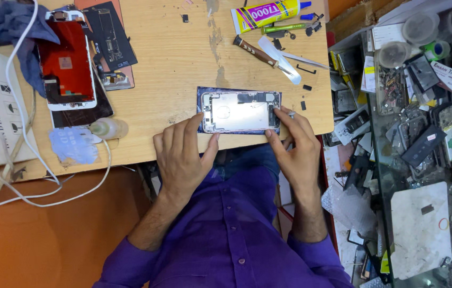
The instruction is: The person uses a screwdriver and a metal prying tool to remove screws and pry open the back cover of a smartphone. They then use a small brush to clean the interior of the device.
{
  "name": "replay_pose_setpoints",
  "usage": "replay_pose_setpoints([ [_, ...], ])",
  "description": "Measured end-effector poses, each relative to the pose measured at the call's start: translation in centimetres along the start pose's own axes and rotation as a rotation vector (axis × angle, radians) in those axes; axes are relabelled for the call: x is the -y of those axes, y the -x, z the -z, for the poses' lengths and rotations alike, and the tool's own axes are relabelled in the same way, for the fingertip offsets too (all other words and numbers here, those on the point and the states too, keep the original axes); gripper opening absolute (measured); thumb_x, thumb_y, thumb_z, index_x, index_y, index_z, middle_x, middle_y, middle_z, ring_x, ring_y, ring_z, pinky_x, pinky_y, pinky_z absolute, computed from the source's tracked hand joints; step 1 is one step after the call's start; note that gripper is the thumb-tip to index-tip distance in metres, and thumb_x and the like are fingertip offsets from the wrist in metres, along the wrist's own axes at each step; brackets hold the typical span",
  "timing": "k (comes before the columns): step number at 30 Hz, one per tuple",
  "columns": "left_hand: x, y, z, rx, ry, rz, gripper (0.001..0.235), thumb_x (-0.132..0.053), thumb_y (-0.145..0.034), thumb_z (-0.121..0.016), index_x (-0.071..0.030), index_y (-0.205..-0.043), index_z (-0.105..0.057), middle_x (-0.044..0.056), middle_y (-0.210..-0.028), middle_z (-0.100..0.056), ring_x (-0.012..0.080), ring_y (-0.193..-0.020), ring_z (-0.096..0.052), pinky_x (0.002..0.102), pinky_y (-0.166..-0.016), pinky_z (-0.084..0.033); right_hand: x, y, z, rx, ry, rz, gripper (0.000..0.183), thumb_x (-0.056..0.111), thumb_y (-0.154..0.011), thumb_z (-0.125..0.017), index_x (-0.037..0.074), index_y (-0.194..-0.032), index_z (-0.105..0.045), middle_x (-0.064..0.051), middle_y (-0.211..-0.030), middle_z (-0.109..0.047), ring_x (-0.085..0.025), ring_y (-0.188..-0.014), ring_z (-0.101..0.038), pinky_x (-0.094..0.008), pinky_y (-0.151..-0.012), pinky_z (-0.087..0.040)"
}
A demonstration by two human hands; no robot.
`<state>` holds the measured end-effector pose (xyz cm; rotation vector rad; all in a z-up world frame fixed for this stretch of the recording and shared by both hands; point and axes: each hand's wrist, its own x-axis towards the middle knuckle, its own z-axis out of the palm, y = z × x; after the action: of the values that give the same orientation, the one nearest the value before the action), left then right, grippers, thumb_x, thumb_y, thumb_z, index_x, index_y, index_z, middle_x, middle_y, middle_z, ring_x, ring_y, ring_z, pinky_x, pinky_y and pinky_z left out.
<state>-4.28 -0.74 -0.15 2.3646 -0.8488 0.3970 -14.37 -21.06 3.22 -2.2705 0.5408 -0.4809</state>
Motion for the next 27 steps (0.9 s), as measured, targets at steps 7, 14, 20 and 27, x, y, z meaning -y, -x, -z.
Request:
replay_pose_setpoints([
  [7,0.8,0.5,-1.4,-0.066,0.006,-0.066,0.046,-0.026,-0.092,-0.083,-0.004,-0.127,-0.063,0.007,-0.112,-0.064,0.0249,-0.1,-0.059,0.041,-0.086,-0.041,-1.7,-3.7,1.0,0.064,-0.035,0.078,0.038,0.003,-0.088,-0.078,0.004,-0.125,-0.07,-0.011,-0.118,-0.07,-0.01,-0.082,-0.059,-0.024,-0.071,-0.049],
  [14,2.8,6.2,-4.0,0.005,0.133,-0.488,0.024,-0.02,-0.093,-0.082,-0.014,-0.114,-0.071,-0.001,-0.102,-0.062,0.0158,-0.09,-0.058,0.039,-0.082,-0.043,-6.8,-4.7,1.1,-0.004,-0.642,-0.097,0.022,0.002,-0.108,-0.065,-0.001,-0.13,-0.063,-0.009,-0.121,-0.072,0.0,-0.06,-0.045,-0.018,-0.051,-0.034],
  [20,4.6,9.3,-9.2,0.643,0.517,-0.226,0.036,-0.034,-0.088,-0.08,-0.009,-0.113,-0.074,0.006,-0.102,-0.066,0.0272,-0.097,-0.062,0.044,-0.09,-0.046,-7.7,-4.3,0.9,-0.043,-0.656,-0.113,0.021,0.003,-0.107,-0.065,-0.001,-0.128,-0.062,-0.009,-0.115,-0.071,0.0,-0.06,-0.045,-0.018,-0.05,-0.033],
  [27,7.7,11.0,-10.7,0.845,0.351,0.028,0.028,-0.035,-0.096,-0.069,-0.012,-0.111,-0.071,0.006,-0.114,-0.069,0.0281,-0.112,-0.064,0.041,-0.093,-0.051,-7.2,-4.3,0.8,-0.086,-0.566,-0.126,0.018,0.005,-0.104,-0.066,0.0,-0.121,-0.065,-0.007,-0.108,-0.071,0.0,-0.056,-0.045,-0.017,-0.048,-0.034],
])
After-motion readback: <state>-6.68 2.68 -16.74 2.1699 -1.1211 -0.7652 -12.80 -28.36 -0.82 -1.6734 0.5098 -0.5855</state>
